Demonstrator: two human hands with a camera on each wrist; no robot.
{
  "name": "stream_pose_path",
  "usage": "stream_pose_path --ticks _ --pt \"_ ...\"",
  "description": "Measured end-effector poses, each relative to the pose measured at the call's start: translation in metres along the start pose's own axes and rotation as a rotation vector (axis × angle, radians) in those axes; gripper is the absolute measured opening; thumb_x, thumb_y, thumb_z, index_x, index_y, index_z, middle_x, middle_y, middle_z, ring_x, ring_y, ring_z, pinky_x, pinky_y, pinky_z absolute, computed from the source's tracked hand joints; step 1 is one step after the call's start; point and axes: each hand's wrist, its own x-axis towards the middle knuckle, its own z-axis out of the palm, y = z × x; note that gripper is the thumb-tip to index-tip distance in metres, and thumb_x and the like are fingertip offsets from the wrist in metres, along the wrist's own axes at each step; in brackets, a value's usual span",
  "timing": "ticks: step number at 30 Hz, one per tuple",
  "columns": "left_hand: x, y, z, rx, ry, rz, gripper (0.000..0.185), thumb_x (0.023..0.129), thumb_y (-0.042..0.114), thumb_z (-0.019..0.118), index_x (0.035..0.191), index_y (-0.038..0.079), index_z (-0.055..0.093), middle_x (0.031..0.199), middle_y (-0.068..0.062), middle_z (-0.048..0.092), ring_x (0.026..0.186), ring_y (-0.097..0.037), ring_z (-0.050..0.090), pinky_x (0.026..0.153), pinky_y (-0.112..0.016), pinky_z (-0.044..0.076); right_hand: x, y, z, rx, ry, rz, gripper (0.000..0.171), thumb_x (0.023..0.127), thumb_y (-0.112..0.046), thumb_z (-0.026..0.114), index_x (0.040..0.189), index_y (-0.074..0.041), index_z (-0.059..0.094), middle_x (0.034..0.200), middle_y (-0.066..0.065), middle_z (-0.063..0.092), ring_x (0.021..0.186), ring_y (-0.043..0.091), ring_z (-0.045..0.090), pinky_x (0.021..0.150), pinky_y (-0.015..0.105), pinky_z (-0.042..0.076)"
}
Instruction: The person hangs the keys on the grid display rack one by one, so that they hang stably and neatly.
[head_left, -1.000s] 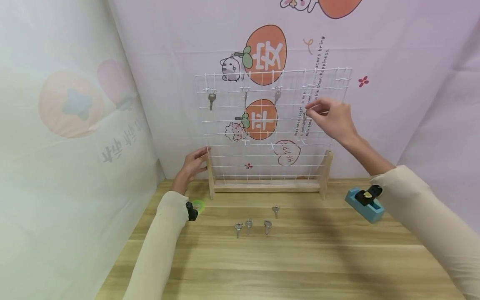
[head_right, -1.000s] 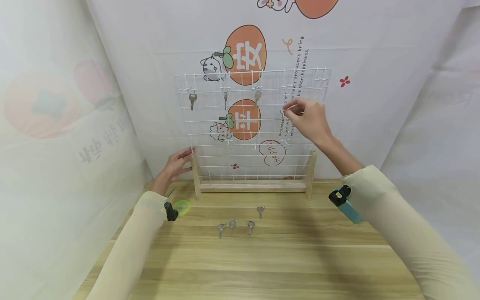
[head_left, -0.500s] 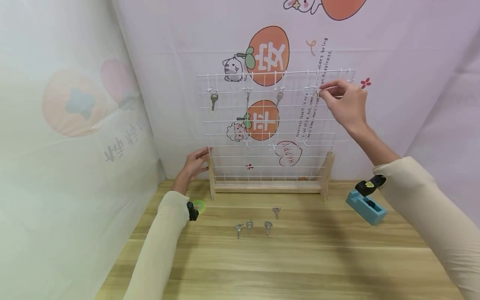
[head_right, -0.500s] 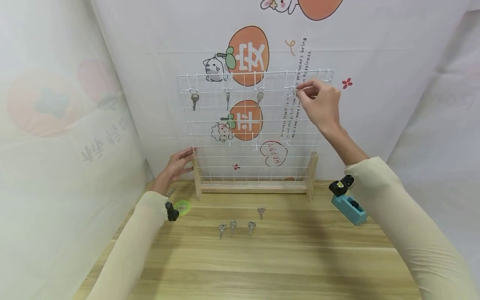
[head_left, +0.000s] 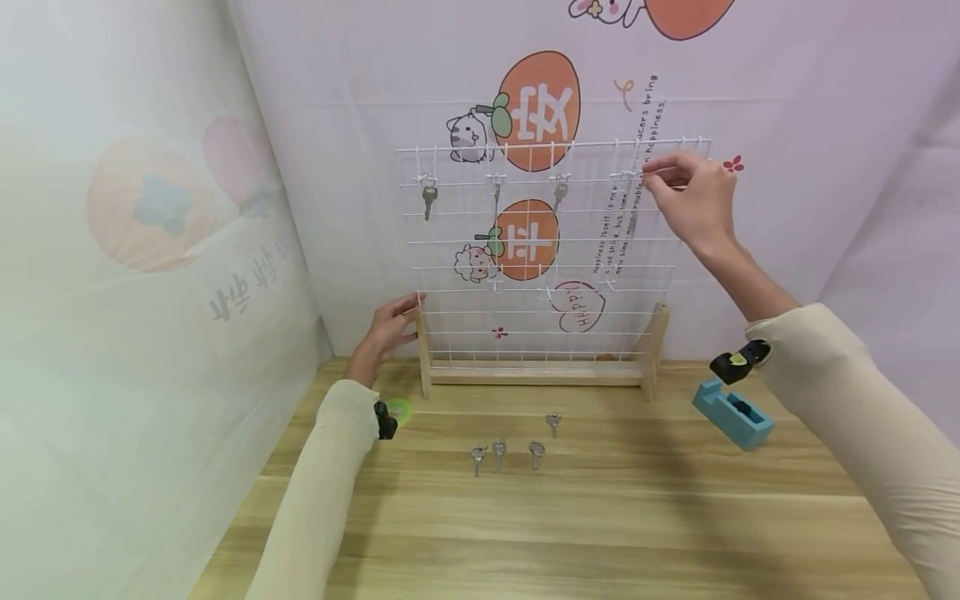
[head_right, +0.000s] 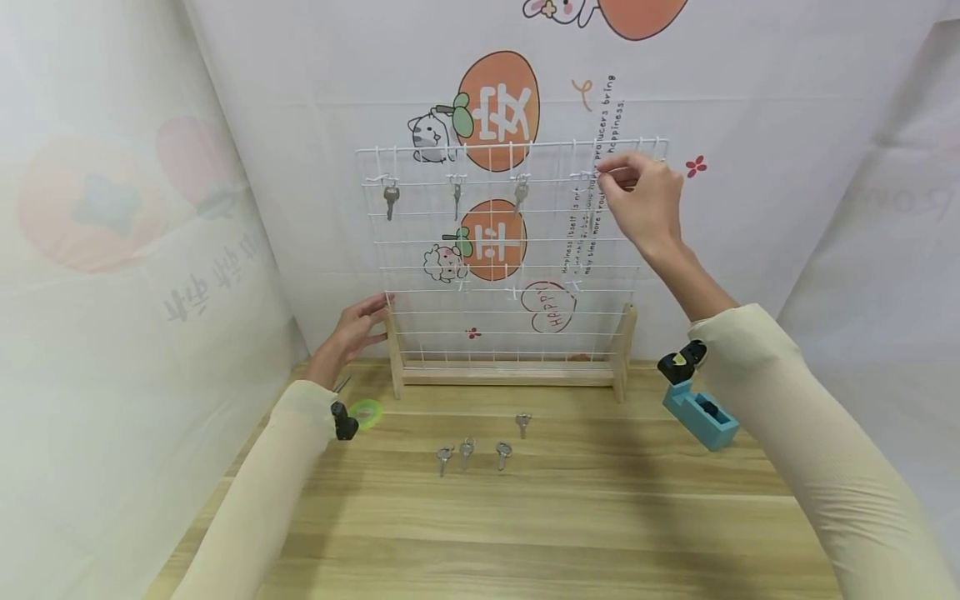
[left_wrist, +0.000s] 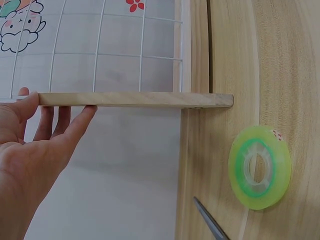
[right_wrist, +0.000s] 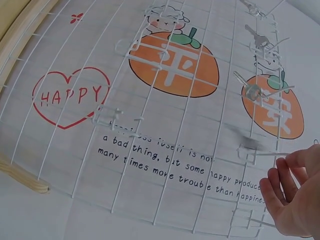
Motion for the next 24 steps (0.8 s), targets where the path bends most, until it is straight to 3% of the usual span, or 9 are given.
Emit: stream_pose_path --ticks 8,15,18,20,24 --pt "0.002 0.0 -0.002 0.0 0.002 -0.011 0.046 0.111 0.011 0.05 0.157 0.016 0.048 0.165 -0.01 0.036 0.151 -0.03 0.035 0.116 -0.058 0.04 -0.001 0.003 0.003 -0.031 -0.027 0.014 0.03 0.102 -0.027 0.063 0.121 -0.007 0.076 0.117 0.015 0.076 0.101 0.017 0.075 0.085 0.016 0.056" --pt "-0.004 0.015 0.004 -0.022 -0.014 -0.044 0.047 0.11 0.008 0.049 0.157 0.011 0.047 0.166 -0.012 0.035 0.152 -0.031 0.033 0.117 -0.058 0.038 -0.022 0.025 0.004 -0.01 -0.043 -0.004 0.029 0.101 -0.025 0.066 0.119 -0.005 0.077 0.114 0.017 0.076 0.085 -0.009 0.064 0.091 0.018 0.056" --pt "-0.006 0.02 0.004 -0.028 -0.028 -0.057 0.048 0.11 0.006 0.05 0.157 0.01 0.046 0.166 -0.012 0.035 0.152 -0.03 0.033 0.117 -0.058 0.038 -0.041 0.04 0.011 -0.01 -0.093 -0.023 0.025 0.101 -0.019 0.068 0.117 -0.002 0.076 0.112 0.018 0.076 0.082 -0.013 0.059 0.089 0.016 0.056" --pt "-0.006 0.021 0.004 -0.029 -0.032 -0.061 0.048 0.11 0.006 0.049 0.158 0.01 0.045 0.165 -0.012 0.035 0.152 -0.03 0.032 0.118 -0.058 0.037 -0.055 0.051 0.019 -0.011 -0.143 -0.033 0.022 0.1 -0.016 0.069 0.116 -0.001 0.075 0.111 0.018 0.076 0.084 -0.006 0.063 0.086 0.013 0.055" --pt "-0.004 0.018 0.003 -0.031 -0.028 -0.063 0.048 0.11 0.005 0.049 0.158 0.009 0.044 0.165 -0.013 0.035 0.153 -0.03 0.032 0.118 -0.059 0.036 -0.084 0.075 0.043 0.024 -0.253 -0.039 0.018 0.099 -0.008 0.071 0.113 0.002 0.075 0.106 0.021 0.076 0.091 0.023 0.073 0.077 0.005 0.051"
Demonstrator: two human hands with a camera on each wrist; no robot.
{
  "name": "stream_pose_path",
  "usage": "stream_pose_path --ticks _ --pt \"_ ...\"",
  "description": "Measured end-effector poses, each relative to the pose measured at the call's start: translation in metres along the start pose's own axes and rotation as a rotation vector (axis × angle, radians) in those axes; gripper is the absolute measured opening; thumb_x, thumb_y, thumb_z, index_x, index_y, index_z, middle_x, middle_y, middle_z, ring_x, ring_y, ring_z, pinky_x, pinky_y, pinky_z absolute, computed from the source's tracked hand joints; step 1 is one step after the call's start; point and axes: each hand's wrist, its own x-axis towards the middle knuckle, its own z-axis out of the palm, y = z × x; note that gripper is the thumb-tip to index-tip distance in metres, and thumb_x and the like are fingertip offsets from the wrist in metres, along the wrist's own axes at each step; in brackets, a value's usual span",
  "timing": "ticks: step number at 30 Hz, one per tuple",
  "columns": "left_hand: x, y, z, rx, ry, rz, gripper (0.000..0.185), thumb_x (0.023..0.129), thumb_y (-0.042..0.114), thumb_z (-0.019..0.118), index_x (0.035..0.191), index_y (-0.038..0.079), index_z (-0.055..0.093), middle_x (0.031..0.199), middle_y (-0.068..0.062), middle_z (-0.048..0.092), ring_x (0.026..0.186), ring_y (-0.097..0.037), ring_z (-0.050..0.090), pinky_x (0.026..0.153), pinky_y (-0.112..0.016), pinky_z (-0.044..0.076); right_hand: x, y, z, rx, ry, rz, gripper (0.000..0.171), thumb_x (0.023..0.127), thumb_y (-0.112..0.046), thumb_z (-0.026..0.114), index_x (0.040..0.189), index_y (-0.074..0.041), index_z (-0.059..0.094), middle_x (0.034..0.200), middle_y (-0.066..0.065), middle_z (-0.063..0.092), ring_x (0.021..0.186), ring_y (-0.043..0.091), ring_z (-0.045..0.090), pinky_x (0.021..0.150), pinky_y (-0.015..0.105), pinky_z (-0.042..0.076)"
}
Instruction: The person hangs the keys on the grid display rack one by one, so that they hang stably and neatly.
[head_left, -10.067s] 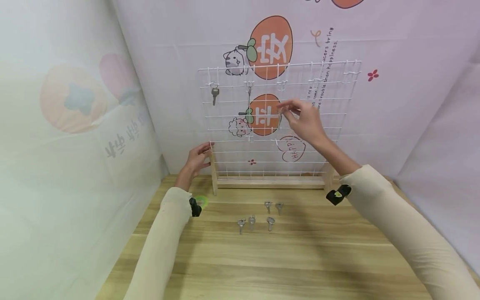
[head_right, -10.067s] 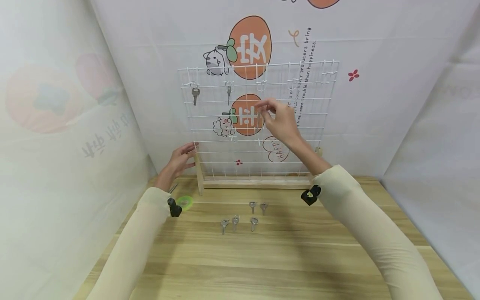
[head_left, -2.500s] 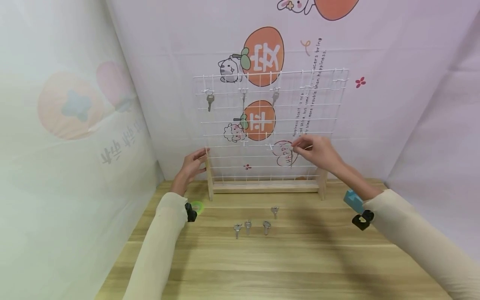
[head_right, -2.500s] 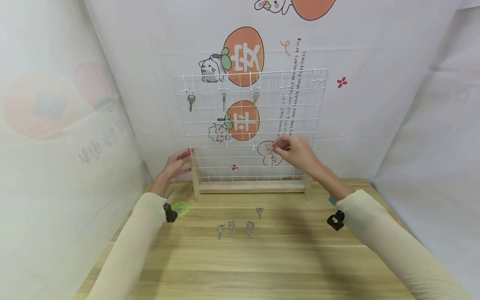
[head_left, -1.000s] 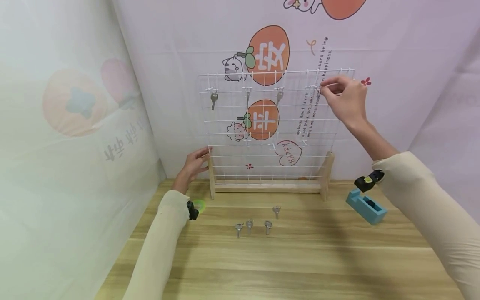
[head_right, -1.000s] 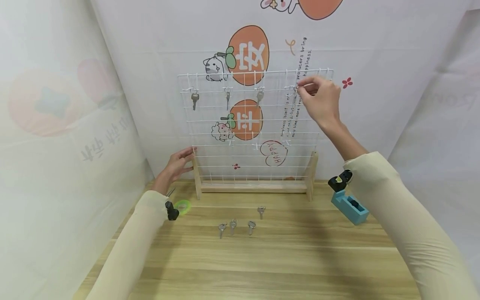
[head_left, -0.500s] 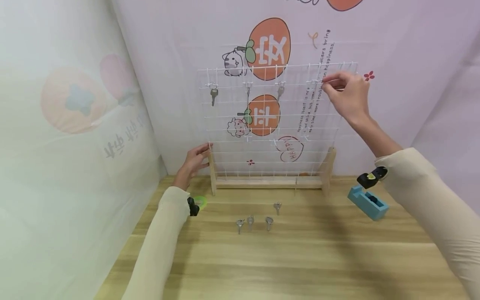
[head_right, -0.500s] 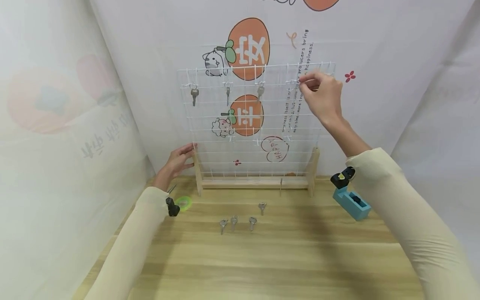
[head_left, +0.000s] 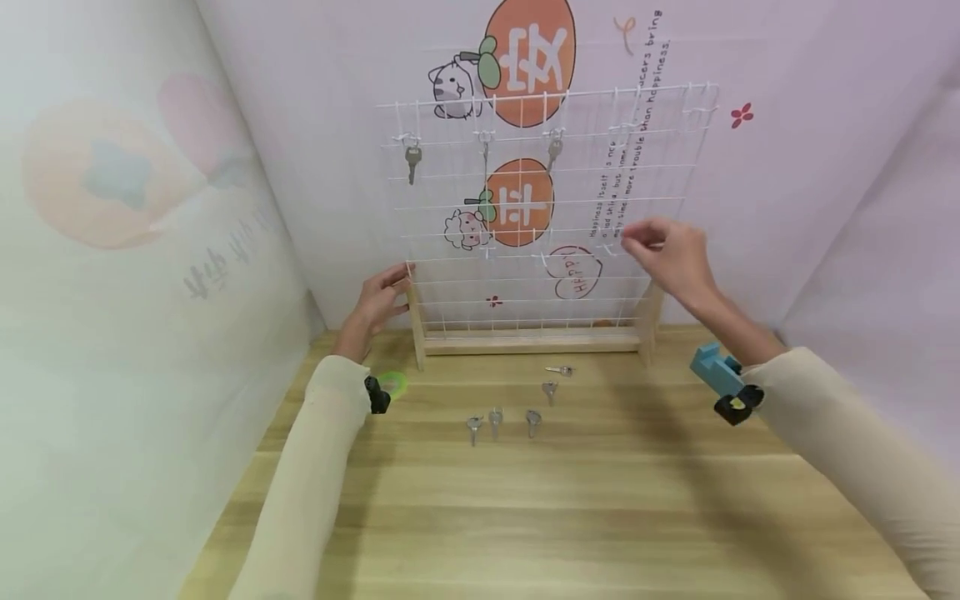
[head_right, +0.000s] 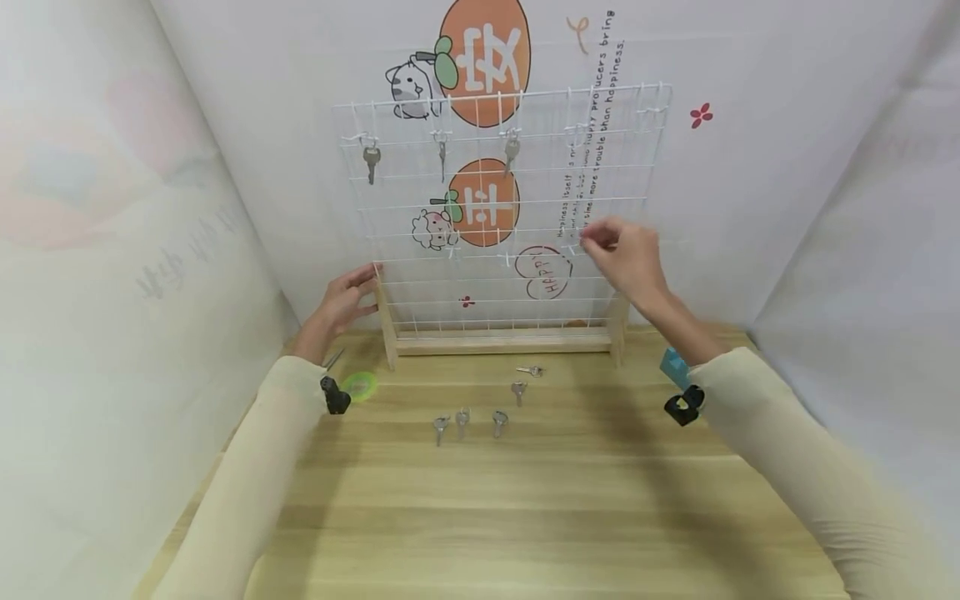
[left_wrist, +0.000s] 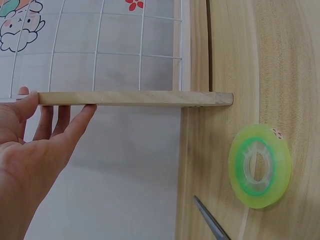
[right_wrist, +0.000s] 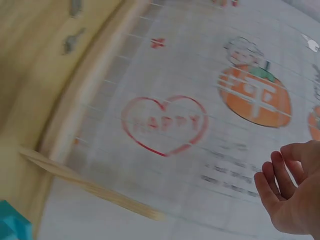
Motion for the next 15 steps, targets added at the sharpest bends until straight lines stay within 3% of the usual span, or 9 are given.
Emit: stream_pose_path --ticks 4,9,15 --pt "0.002 0.0 -0.005 -0.009 0.013 0.009 0.048 0.11 0.006 0.049 0.158 0.01 0.046 0.165 -0.013 0.035 0.152 -0.031 0.032 0.118 -0.059 0.036 -0.021 0.021 0.036 0.036 -0.111 -0.026 0.013 0.098 -0.005 0.072 0.107 0.003 0.076 0.101 0.022 0.077 0.089 0.037 0.074 0.069 0.003 0.049" --pt "0.009 -0.007 -0.006 -0.017 0.017 0.029 0.048 0.11 0.007 0.05 0.157 0.011 0.046 0.165 -0.012 0.036 0.152 -0.03 0.033 0.118 -0.059 0.037 -0.05 0.053 0.08 0.05 -0.215 -0.074 0.008 0.095 0.0 0.074 0.1 0.006 0.076 0.092 0.021 0.077 0.081 0.035 0.075 0.066 0.006 0.049" --pt "0.016 -0.016 -0.005 0.011 0.031 0.046 0.047 0.11 0.01 0.051 0.157 0.015 0.048 0.164 -0.009 0.038 0.151 -0.027 0.036 0.116 -0.056 0.04 -0.079 0.083 0.113 0.013 -0.294 -0.019 0.01 0.094 -0.003 0.076 0.1 0.005 0.078 0.089 0.017 0.077 0.081 0.031 0.074 0.067 0.018 0.055"
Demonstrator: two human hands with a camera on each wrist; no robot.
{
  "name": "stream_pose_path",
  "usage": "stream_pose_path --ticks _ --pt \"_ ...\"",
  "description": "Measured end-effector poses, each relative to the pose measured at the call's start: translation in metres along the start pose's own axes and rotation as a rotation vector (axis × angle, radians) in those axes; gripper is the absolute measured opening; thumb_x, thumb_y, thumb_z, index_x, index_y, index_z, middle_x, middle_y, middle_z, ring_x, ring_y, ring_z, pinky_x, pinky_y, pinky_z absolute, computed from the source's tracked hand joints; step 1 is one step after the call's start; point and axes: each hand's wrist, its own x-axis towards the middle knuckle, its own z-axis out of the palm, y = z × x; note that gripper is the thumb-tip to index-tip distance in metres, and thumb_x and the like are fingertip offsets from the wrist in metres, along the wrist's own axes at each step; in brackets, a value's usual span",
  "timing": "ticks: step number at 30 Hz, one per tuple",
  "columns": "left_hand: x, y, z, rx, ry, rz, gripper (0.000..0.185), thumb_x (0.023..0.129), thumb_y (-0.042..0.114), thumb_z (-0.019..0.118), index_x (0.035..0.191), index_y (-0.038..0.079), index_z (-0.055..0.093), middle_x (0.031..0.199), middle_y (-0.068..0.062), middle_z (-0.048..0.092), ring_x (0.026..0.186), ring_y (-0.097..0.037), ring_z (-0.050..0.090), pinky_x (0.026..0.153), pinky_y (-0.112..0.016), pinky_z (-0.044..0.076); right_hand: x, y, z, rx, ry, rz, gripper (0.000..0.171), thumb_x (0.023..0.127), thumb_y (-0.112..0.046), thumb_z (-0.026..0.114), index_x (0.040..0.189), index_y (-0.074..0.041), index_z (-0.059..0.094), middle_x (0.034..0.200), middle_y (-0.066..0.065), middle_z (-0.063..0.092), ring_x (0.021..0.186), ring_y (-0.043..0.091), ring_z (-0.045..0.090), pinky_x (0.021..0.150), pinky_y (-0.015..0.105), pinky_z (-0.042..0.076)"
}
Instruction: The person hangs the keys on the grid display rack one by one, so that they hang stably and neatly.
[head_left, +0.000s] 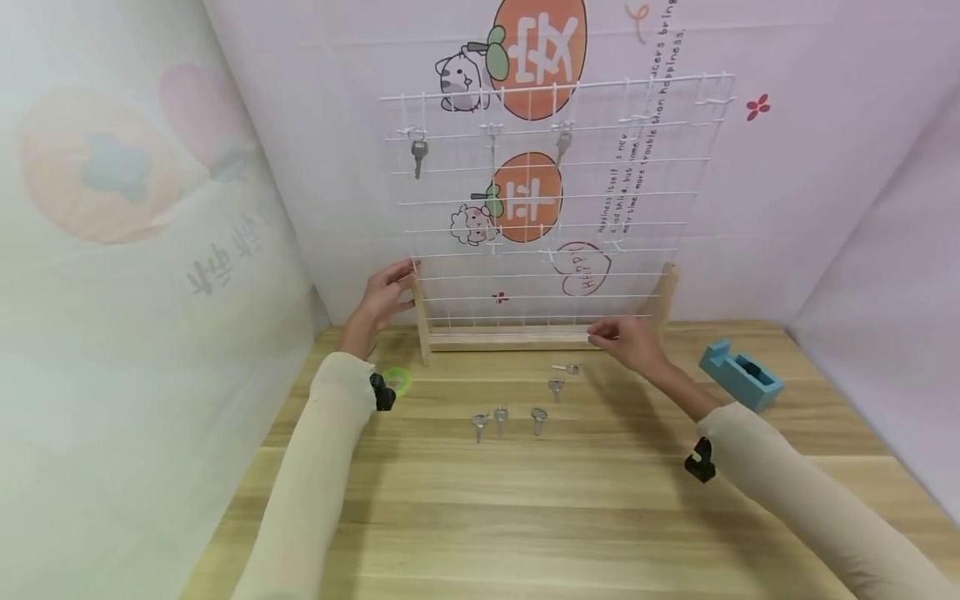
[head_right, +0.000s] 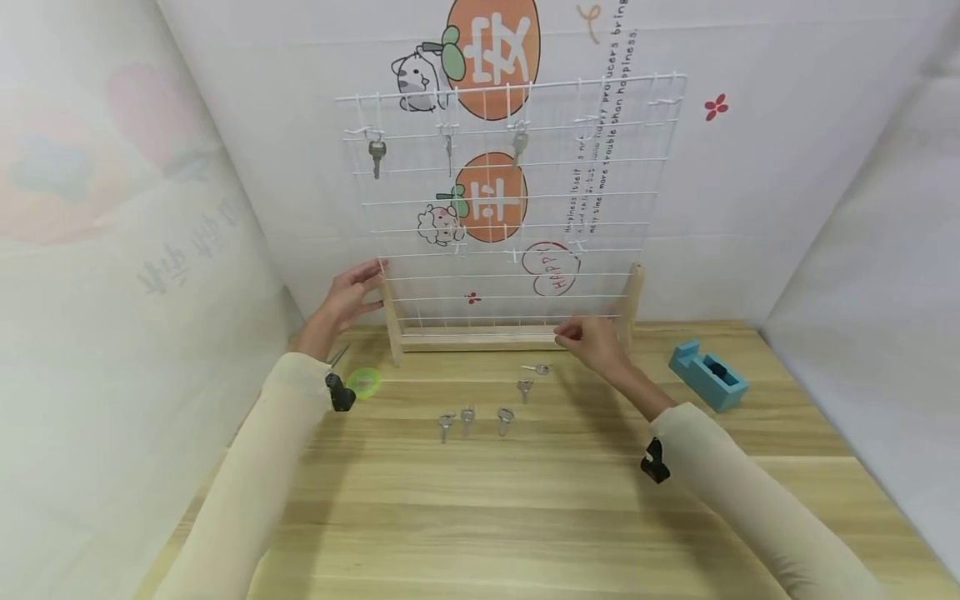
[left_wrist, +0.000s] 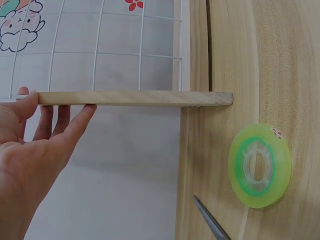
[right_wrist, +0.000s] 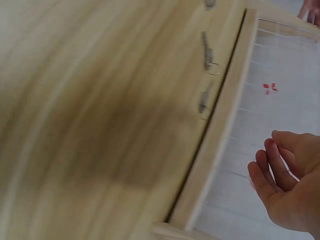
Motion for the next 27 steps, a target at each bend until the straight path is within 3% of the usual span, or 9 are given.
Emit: stream_pose_path --ticks 12,19,27 --pt "0.002 -0.004 -0.002 -0.007 0.006 0.017 0.045 0.11 0.009 0.05 0.155 0.013 0.05 0.161 -0.012 0.042 0.149 -0.029 0.039 0.116 -0.057 0.041 -0.017 0.025 0.039 0.009 -0.127 0.116 0.016 0.089 0.007 0.074 0.104 0.006 0.077 0.094 0.017 0.077 0.084 0.03 0.073 0.076 0.039 0.063" --pt "0.003 -0.004 -0.002 -0.007 -0.001 0.009 0.045 0.11 0.01 0.051 0.155 0.015 0.05 0.16 -0.012 0.042 0.149 -0.029 0.038 0.116 -0.056 0.041 -0.02 0.032 0.051 -0.04 -0.133 0.059 0.009 0.088 0.005 0.077 0.096 0.0 0.079 0.093 0.014 0.078 0.085 0.029 0.073 0.078 0.047 0.062" --pt "-0.014 0.017 0.002 -0.039 -0.024 -0.043 0.048 0.109 0.004 0.049 0.157 0.009 0.045 0.164 -0.015 0.036 0.152 -0.032 0.033 0.118 -0.059 0.035 -0.024 0.026 0.043 -0.066 -0.078 0.025 0.006 0.092 0.001 0.076 0.097 0.001 0.079 0.092 0.014 0.078 0.084 0.029 0.074 0.076 0.046 0.062"
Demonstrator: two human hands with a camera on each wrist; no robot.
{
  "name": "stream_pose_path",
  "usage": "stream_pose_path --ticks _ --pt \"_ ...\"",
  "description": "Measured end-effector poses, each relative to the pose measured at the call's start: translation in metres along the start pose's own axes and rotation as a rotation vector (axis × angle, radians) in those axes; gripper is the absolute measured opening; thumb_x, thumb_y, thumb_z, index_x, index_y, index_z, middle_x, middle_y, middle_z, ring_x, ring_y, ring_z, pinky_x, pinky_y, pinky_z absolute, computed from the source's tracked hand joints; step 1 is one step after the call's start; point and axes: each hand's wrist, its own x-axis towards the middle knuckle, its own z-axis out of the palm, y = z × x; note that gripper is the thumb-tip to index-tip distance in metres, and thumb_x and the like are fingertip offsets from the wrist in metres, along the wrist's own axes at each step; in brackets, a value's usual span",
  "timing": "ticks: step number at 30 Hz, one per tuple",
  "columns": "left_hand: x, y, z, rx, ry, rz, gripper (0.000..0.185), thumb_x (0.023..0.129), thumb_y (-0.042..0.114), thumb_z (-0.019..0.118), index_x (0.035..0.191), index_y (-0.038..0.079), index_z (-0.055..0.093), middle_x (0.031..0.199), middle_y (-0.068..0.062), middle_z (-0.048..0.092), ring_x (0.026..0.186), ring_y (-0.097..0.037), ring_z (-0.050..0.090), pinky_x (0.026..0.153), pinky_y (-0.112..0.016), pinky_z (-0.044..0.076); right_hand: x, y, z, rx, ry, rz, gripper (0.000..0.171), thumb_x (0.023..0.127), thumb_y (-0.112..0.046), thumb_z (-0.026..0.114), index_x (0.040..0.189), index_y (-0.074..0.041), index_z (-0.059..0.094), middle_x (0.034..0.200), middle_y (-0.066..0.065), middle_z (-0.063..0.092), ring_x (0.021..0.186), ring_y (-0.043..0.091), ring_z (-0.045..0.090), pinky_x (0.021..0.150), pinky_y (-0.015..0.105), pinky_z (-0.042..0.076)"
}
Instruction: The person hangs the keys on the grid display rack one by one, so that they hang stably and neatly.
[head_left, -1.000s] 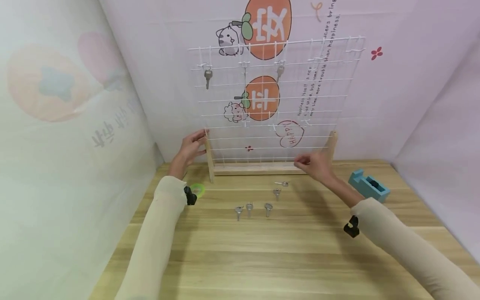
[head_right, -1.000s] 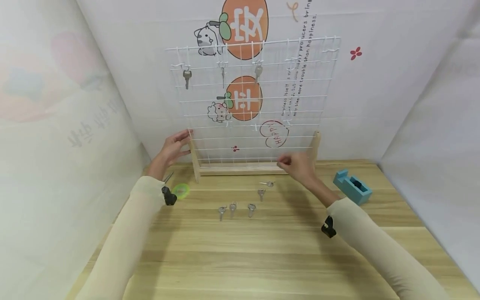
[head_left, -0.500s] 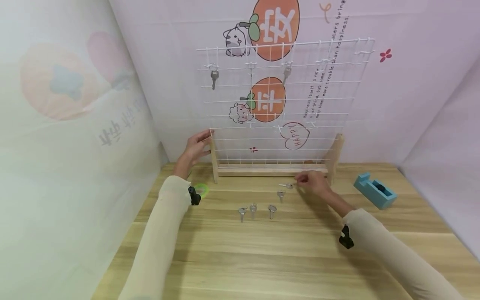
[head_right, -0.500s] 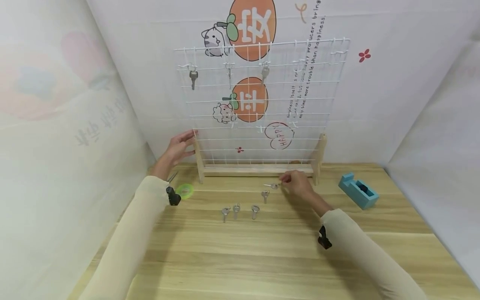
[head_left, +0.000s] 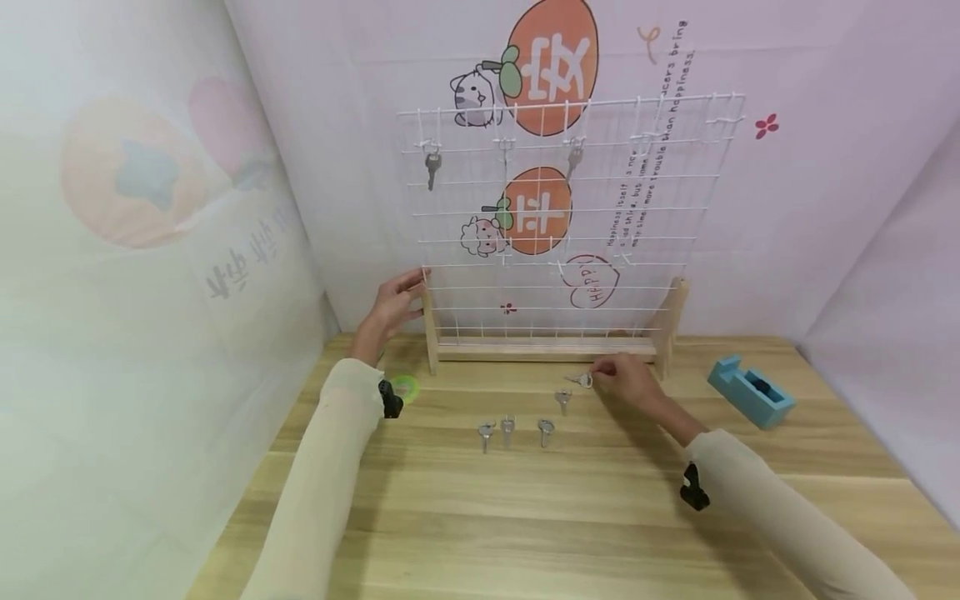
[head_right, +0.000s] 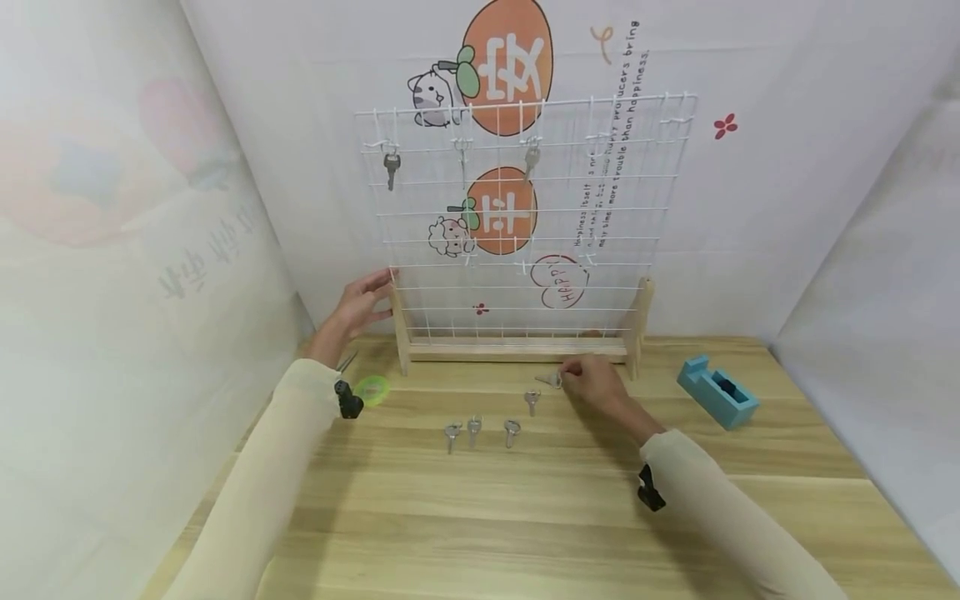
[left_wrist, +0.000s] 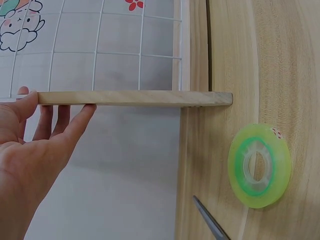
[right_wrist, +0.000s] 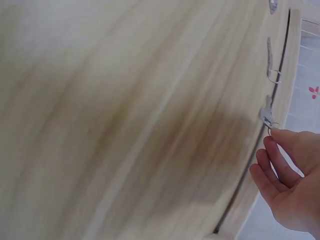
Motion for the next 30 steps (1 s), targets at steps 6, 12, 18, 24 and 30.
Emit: stream_pose_path --ticks 6,12,18,24,30 --pt "0.001 -0.001 -0.001 0.0 0.005 0.005 0.047 0.11 0.005 0.049 0.157 0.009 0.047 0.164 -0.014 0.036 0.151 -0.032 0.034 0.118 -0.059 0.036 -0.003 -0.005 -0.023 0.009 0.085 -0.087 0.005 0.09 0.001 0.079 0.094 0.004 0.078 0.087 0.014 0.077 0.079 0.029 0.075 0.07 0.038 0.063" --pt "0.008 -0.012 -0.003 0.025 0.016 0.008 0.047 0.111 0.009 0.049 0.157 0.015 0.047 0.165 -0.011 0.036 0.151 -0.031 0.034 0.118 -0.057 0.038 -0.006 -0.012 -0.05 0.079 0.079 -0.107 0.005 0.09 0.006 0.076 0.095 0.005 0.077 0.086 0.015 0.077 0.079 0.031 0.075 0.07 0.03 0.062" --pt "0.011 -0.018 -0.004 0.055 0.027 0.02 0.046 0.111 0.013 0.05 0.157 0.018 0.049 0.166 -0.009 0.036 0.151 -0.029 0.035 0.117 -0.055 0.04 -0.002 -0.023 -0.079 0.077 0.127 -0.144 0.005 0.091 0.004 0.076 0.096 0.004 0.077 0.085 0.014 0.077 0.077 0.031 0.076 0.067 0.024 0.061" --pt "0.008 -0.018 -0.004 0.065 0.019 0.031 0.046 0.112 0.012 0.048 0.158 0.017 0.047 0.166 -0.009 0.035 0.152 -0.03 0.034 0.117 -0.056 0.04 0.005 -0.047 -0.116 0.015 0.197 -0.188 0.004 0.091 0.002 0.078 0.095 0.002 0.078 0.086 0.014 0.078 0.076 0.031 0.076 0.066 0.023 0.061" --pt "0.006 -0.017 -0.002 0.06 0.024 0.036 0.046 0.111 0.012 0.05 0.157 0.018 0.048 0.165 -0.009 0.037 0.151 -0.029 0.036 0.116 -0.055 0.041 0.014 -0.074 -0.157 0.012 0.199 -0.137 0.009 0.096 -0.006 0.075 0.102 0.0 0.078 0.093 0.015 0.078 0.083 0.033 0.076 0.07 0.009 0.054"
